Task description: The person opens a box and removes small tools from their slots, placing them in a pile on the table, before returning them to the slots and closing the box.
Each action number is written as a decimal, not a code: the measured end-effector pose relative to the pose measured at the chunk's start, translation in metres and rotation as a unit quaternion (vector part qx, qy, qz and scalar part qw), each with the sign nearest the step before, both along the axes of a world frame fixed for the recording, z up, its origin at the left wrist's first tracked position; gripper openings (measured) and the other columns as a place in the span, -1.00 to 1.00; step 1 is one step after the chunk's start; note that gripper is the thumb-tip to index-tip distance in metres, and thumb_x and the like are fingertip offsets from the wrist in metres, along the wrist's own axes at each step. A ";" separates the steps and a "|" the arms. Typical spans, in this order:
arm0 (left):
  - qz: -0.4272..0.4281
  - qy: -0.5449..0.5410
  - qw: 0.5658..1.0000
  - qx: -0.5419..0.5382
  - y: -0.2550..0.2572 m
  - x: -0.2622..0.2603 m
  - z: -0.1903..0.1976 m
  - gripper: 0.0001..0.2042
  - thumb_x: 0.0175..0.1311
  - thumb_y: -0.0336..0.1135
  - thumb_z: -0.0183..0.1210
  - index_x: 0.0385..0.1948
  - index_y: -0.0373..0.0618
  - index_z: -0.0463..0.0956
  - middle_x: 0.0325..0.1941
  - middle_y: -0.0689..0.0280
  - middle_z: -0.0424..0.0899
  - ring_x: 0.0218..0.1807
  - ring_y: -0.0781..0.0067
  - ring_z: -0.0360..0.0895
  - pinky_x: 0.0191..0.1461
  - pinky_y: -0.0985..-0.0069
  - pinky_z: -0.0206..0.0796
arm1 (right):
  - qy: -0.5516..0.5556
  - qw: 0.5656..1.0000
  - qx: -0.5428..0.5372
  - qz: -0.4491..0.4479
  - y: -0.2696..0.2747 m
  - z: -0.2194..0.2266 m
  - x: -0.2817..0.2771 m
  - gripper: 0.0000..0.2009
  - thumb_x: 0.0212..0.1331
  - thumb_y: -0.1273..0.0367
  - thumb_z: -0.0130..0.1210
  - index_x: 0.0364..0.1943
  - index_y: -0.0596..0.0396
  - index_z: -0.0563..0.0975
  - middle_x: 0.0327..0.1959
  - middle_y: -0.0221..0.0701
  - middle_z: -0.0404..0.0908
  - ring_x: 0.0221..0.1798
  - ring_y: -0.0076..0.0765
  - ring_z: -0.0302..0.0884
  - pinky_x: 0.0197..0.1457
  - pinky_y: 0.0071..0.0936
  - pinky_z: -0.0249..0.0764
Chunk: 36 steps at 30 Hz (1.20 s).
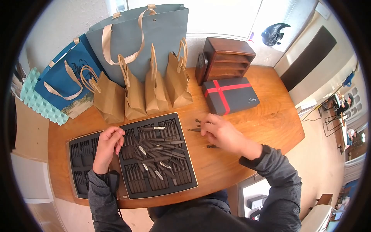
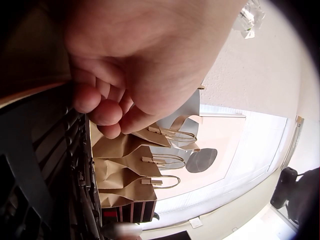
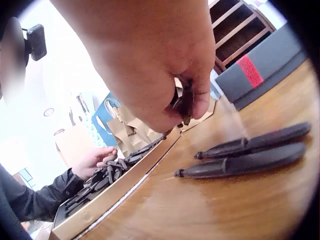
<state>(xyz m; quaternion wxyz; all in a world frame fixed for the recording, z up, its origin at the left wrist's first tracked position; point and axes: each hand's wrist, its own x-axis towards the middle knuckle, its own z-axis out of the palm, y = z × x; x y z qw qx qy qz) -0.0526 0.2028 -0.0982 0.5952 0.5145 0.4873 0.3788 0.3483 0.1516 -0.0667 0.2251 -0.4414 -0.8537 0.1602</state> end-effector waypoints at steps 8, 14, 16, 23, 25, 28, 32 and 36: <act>0.000 -0.003 1.000 0.004 0.002 -0.001 -0.003 -0.81 0.48 -0.29 0.11 -0.23 -0.24 0.56 -0.58 0.39 0.52 -0.69 0.74 0.29 -0.65 0.70 0.08 | -0.041 0.997 -0.069 0.008 -0.039 -0.002 0.032 -0.84 0.02 0.59 0.22 -0.30 0.07 0.58 -0.04 -0.36 0.55 -0.06 -0.10 0.58 -0.05 -0.29 0.58; 0.006 -0.006 1.000 0.002 0.002 -0.001 -0.003 -0.81 0.48 -0.28 0.12 -0.23 -0.24 0.56 -0.58 0.38 0.52 -0.69 0.72 0.29 -0.65 0.69 0.09 | -0.074 0.997 -0.012 0.016 -0.041 -0.009 0.027 -0.84 0.04 0.54 0.25 -0.29 0.03 0.59 -0.04 -0.37 0.55 -0.03 -0.10 0.58 -0.02 -0.27 0.58; 0.005 -0.005 1.000 0.001 0.002 0.000 -0.002 -0.81 0.48 -0.28 0.12 -0.23 -0.24 0.57 -0.58 0.38 0.52 -0.69 0.72 0.29 -0.65 0.69 0.09 | -0.075 0.997 -0.004 0.025 -0.040 -0.009 0.025 -0.84 0.03 0.55 0.24 -0.29 0.04 0.58 -0.05 -0.36 0.55 -0.03 -0.09 0.57 -0.03 -0.27 0.58; 0.002 -0.005 1.000 0.001 0.001 -0.001 -0.002 -0.81 0.48 -0.28 0.12 -0.22 -0.24 0.57 -0.57 0.38 0.53 -0.68 0.72 0.31 -0.65 0.69 0.10 | -0.093 0.996 0.007 0.004 -0.033 -0.014 0.013 -0.83 -0.05 0.60 0.19 -0.35 0.09 0.51 -0.14 -0.28 0.49 -0.14 -0.03 0.54 -0.13 -0.21 0.56; 0.001 -0.005 1.000 -0.002 0.001 -0.001 -0.001 -0.81 0.48 -0.29 0.11 -0.21 -0.25 0.57 -0.57 0.39 0.53 -0.68 0.72 0.31 -0.64 0.69 0.11 | -0.098 0.995 0.011 0.004 -0.030 -0.016 0.012 -0.83 -0.05 0.61 0.16 -0.35 0.10 0.50 -0.16 -0.26 0.48 -0.15 -0.01 0.54 -0.15 -0.20 0.56; -0.005 -0.009 1.000 -0.001 0.001 -0.002 -0.002 -0.81 0.48 -0.29 0.11 -0.21 -0.25 0.57 -0.57 0.39 0.53 -0.68 0.72 0.31 -0.65 0.69 0.11 | -0.106 0.994 0.014 0.010 -0.027 -0.016 0.010 -0.82 -0.06 0.62 0.14 -0.34 0.11 0.50 -0.16 -0.26 0.47 -0.15 0.00 0.55 -0.16 -0.19 0.56; -0.007 -0.008 1.000 0.001 0.001 -0.001 -0.001 -0.81 0.48 -0.29 0.10 -0.23 -0.24 0.56 -0.58 0.39 0.52 -0.68 0.72 0.31 -0.65 0.69 0.10 | -0.091 0.996 0.010 0.001 -0.021 -0.013 0.003 -0.76 -0.10 0.62 0.15 -0.29 0.11 0.50 -0.14 -0.26 0.45 -0.14 0.00 0.53 -0.13 -0.21 0.55; -0.009 -0.009 1.000 0.002 0.002 -0.001 -0.001 -0.82 0.48 -0.30 0.10 -0.23 -0.25 0.56 -0.57 0.39 0.52 -0.68 0.72 0.31 -0.65 0.70 0.10 | -0.041 0.999 -0.017 0.006 -0.009 0.008 -0.025 -0.78 -0.04 0.62 0.13 -0.27 0.11 0.49 -0.15 -0.27 0.47 -0.10 0.00 0.53 -0.09 -0.19 0.54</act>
